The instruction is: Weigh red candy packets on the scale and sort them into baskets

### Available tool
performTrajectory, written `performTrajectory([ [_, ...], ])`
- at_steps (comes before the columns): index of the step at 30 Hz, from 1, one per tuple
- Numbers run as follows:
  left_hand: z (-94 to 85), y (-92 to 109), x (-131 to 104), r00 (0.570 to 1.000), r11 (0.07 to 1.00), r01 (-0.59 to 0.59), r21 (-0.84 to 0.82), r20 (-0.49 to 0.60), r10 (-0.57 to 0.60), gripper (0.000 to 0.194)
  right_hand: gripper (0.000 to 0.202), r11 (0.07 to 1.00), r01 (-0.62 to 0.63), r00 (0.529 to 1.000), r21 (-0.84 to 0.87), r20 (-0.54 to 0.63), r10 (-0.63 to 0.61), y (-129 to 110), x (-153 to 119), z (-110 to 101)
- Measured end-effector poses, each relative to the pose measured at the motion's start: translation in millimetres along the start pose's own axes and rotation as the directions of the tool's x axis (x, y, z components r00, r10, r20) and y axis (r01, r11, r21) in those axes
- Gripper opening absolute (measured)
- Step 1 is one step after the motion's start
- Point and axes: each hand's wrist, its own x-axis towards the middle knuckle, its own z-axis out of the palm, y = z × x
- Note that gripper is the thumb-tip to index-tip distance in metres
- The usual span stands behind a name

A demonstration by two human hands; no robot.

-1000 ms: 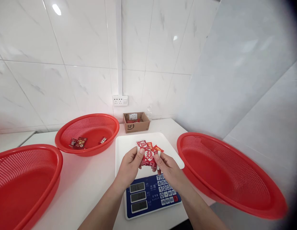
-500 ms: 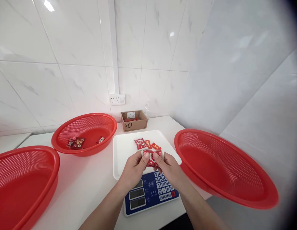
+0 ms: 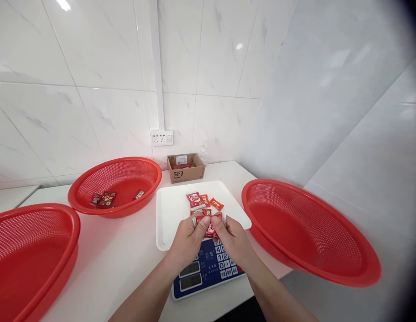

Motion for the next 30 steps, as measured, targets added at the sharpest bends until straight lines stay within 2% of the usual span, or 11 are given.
performTrajectory([
  [6, 1.6, -3.8, -1.1, 0.997, 0.997, -0.039, 0.067, -0.060, 0.043, 0.037, 0.040, 0.997, 0.022, 0.997, -0.071, -0.074, -0.027, -0.2, -2.3, 1.4],
  [10, 2.4, -5.6, -0.7, 0.995, 0.996, -0.055, 0.075, -0.080, 0.061, 0.036, 0.039, 0.998, 0.026, 0.997, -0.058, -0.065, -0.029, 0.0, -2.0, 2.4],
  [13, 3.0, -4.7, -0.5, 0.994, 0.995, -0.065, 0.077, -0.083, 0.072, 0.035, 0.037, 0.997, 0.074, 0.995, -0.038, -0.059, -0.076, -1.8, -1.2, 3.0],
  [16, 3.2, -3.1, -0.8, 0.994, 0.995, -0.067, 0.079, -0.080, 0.073, 0.037, 0.036, 0.993, 0.112, 0.991, -0.037, -0.066, -0.115, -3.7, -1.4, 2.7],
  [21, 2.7, -2.1, -1.3, 0.997, 0.997, -0.054, 0.045, -0.050, 0.057, 0.037, 0.036, 0.994, 0.101, 0.993, -0.046, -0.064, -0.104, -3.8, -2.1, 2.5],
  [24, 2.1, -4.2, -1.4, 0.996, 0.998, -0.024, 0.065, -0.084, 0.029, 0.041, 0.037, 0.994, 0.110, 0.990, -0.014, -0.086, -0.110, -3.5, -1.6, 3.9],
  [27, 1.6, -7.2, -1.5, 0.991, 0.997, -0.008, 0.078, -0.132, 0.018, 0.043, 0.039, 0.997, 0.072, 0.991, 0.003, -0.112, -0.071, -3.1, -1.5, 5.4],
  [30, 1.6, -8.1, -1.7, 0.990, 0.999, -0.007, 0.049, -0.140, 0.014, 0.042, 0.045, 1.000, -0.019, 0.996, 0.026, -0.090, 0.021, -2.0, -1.8, 6.3],
])
